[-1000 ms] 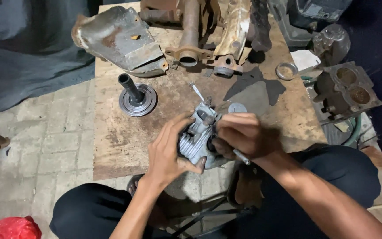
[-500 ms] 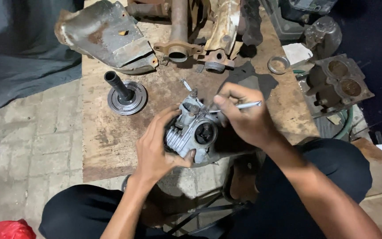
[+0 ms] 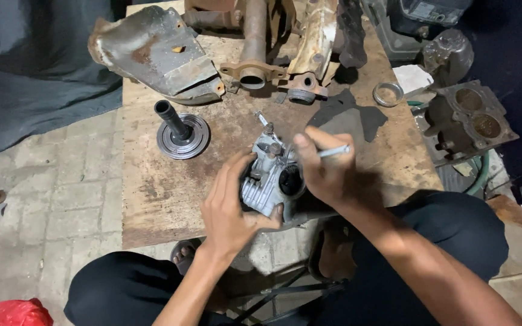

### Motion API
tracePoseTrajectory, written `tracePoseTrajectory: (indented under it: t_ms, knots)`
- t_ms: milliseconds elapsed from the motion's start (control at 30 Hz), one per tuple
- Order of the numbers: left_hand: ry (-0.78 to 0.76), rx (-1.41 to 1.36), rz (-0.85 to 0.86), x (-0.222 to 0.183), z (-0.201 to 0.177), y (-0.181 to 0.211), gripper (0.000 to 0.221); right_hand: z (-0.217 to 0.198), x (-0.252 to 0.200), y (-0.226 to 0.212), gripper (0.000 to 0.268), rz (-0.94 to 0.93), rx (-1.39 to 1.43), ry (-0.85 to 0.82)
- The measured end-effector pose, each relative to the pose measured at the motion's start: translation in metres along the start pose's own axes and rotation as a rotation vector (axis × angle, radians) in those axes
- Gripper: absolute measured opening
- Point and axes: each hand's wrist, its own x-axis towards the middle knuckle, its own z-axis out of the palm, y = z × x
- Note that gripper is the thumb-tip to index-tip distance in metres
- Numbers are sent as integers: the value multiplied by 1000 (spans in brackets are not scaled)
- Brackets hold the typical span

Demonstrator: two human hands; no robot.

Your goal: Cleaning the surface of a cylinder head using a small scraping tool to remove residue.

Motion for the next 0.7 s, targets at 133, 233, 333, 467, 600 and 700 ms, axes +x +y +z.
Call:
tracePoseTrajectory:
  t_ms: [133,233,333,467,600,700]
  knots:
    - [6,9,-39,-2,-5,-2,105,13,-12,-16,32,-232,2,63]
    - [33,-85,-72,-3,-7,-2,93,1,-2,-29,44,-107,191,-249]
    - [57,-122,-70,-5,-7,0,89,3,-5,-7,33,-351,-17,-187]
    - [46,-125,-32,-7,0,3,97,-3,-3,-17,29,-466,-41,-115]
    - [43,-59,-24,-10,4,8,100,-14,-8,-30,23,-589,-63,-45]
    - [41,-60,-34,-6,0,14,100,-18,0,-40,38,-399,233,-279]
